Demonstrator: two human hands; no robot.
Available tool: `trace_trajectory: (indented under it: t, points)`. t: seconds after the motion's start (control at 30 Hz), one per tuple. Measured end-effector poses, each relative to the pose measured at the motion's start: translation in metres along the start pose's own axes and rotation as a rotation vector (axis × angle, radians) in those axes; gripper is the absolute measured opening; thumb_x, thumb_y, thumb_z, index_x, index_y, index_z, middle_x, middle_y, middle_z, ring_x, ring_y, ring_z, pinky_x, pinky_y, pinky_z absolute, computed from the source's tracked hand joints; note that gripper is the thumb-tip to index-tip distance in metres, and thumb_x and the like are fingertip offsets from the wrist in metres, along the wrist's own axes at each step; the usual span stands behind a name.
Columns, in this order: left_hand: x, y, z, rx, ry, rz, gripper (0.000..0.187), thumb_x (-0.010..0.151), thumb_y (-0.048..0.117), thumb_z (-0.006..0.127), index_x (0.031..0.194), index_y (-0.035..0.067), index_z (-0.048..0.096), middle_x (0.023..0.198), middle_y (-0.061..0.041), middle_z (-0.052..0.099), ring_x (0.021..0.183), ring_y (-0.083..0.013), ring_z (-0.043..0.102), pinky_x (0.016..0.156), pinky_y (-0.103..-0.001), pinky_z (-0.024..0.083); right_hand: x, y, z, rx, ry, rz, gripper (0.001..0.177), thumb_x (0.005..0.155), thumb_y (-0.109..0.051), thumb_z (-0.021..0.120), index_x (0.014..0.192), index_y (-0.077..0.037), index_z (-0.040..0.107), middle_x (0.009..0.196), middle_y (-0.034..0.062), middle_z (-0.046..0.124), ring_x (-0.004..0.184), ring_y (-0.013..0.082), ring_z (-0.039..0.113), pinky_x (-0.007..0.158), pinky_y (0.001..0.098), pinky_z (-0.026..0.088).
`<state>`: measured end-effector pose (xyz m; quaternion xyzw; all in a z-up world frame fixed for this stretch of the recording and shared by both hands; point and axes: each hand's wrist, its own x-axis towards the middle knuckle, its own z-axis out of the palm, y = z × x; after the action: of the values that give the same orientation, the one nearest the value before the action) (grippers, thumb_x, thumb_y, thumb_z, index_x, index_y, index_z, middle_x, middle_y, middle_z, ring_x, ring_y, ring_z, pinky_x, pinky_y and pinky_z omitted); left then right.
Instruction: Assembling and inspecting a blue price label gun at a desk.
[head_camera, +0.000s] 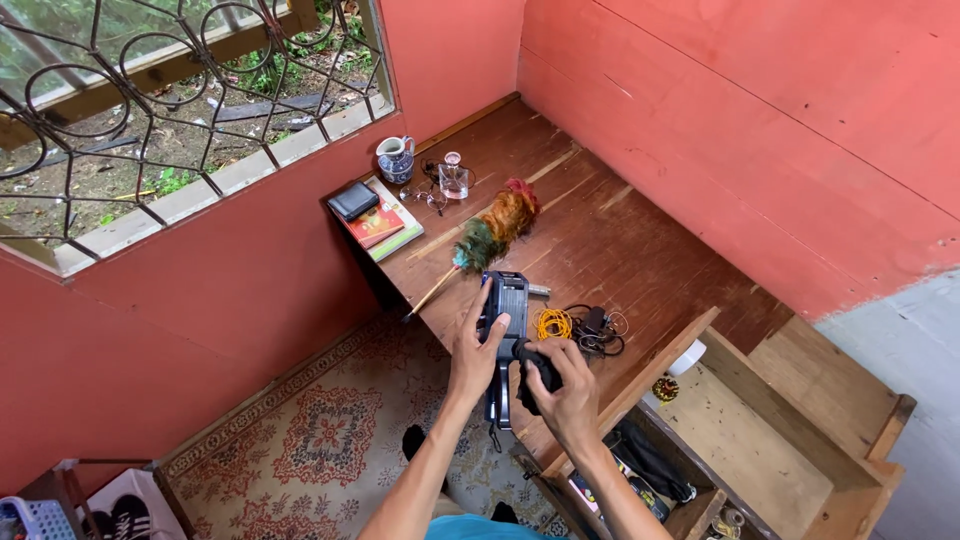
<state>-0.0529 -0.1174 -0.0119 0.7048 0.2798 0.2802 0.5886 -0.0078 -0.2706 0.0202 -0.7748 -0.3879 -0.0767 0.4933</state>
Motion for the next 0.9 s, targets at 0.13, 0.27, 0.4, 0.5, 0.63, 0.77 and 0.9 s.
trace_trajectory:
  t: [0.13,0.27,0.4,0.5,0.63,0.77,0.9]
  points:
    - [-0.003,-0.006,0.01,-0.016,-0.076,0.085,0.063,0.097,0.023,0.07,0.156,0.024,0.048,0.112,-0.011,0.064,0.097,-0.0181,0.063,0.086,-0.032,0.053,0.015,0.009,-0.005,0.087,0.059,0.049,0.023,0.089,-0.009,0.073,0.111,-0.003,0.071,0.107,0.0094,0.07,0.095,0.0202,0.072,0.08,0.0332,0.058]
    - [-0.006,-0.014,0.028,-0.267,-0.114,-0.03,0.061,0.099,0.023,0.066,0.156,0.018,0.048,0.112,-0.011,0.065,0.1,-0.0185,0.064,0.086,-0.035,0.055,0.022,0.007,-0.01,0.305,0.018,0.551,0.025,0.095,-0.013,0.069,0.119,-0.006,0.068,0.09,0.0099,0.066,0.073,0.0202,0.064,0.063,0.0355,0.053]
    - [-0.003,0.011,0.021,-0.441,-0.036,-0.131,0.064,0.095,0.028,0.067,0.154,0.016,0.046,0.126,-0.006,0.066,0.112,-0.0153,0.066,0.089,-0.034,0.061,-0.006,0.029,0.001,0.178,0.018,0.187,0.023,0.099,-0.016,0.065,0.118,-0.002,0.067,0.101,0.006,0.073,0.092,0.0135,0.068,0.08,0.0308,0.053]
    - [-0.001,0.0,0.017,-0.293,-0.068,-0.004,0.074,0.09,0.027,0.077,0.155,0.014,0.044,0.128,-0.013,0.066,0.114,-0.02,0.065,0.091,-0.034,0.058,-0.002,0.039,0.006,0.217,-0.018,0.409,0.026,0.1,-0.021,0.061,0.12,-0.004,0.067,0.094,0.0052,0.072,0.084,0.0122,0.066,0.076,0.0302,0.053]
    - [-0.007,0.015,0.017,-0.232,-0.133,-0.172,0.08,0.085,0.028,0.079,0.157,0.019,0.045,0.125,-0.013,0.063,0.108,-0.0243,0.066,0.086,-0.036,0.059,0.014,0.036,0.001,0.257,-0.019,0.548,0.028,0.1,-0.022,0.061,0.122,-0.006,0.067,0.091,0.0069,0.071,0.081,0.0144,0.064,0.074,0.033,0.053]
    - [-0.004,-0.002,0.021,-0.249,-0.056,-0.043,0.078,0.085,0.028,0.08,0.154,0.017,0.045,0.127,-0.015,0.064,0.111,-0.0235,0.065,0.089,-0.039,0.057,0.012,0.029,-0.003,0.194,-0.048,0.244,0.047,0.092,-0.031,0.073,0.128,-0.002,0.063,0.108,0.0115,0.072,0.098,0.0219,0.069,0.085,0.0356,0.054]
    - [-0.01,0.01,0.017,-0.205,-0.072,-0.246,0.069,0.091,0.031,0.071,0.155,0.024,0.046,0.128,-0.009,0.059,0.106,-0.0211,0.065,0.086,-0.04,0.058,0.019,0.004,-0.005,-0.003,-0.152,0.399,0.081,0.064,-0.04,0.09,0.13,-0.004,0.059,0.109,0.0156,0.075,0.098,0.0276,0.075,0.084,0.0395,0.058]
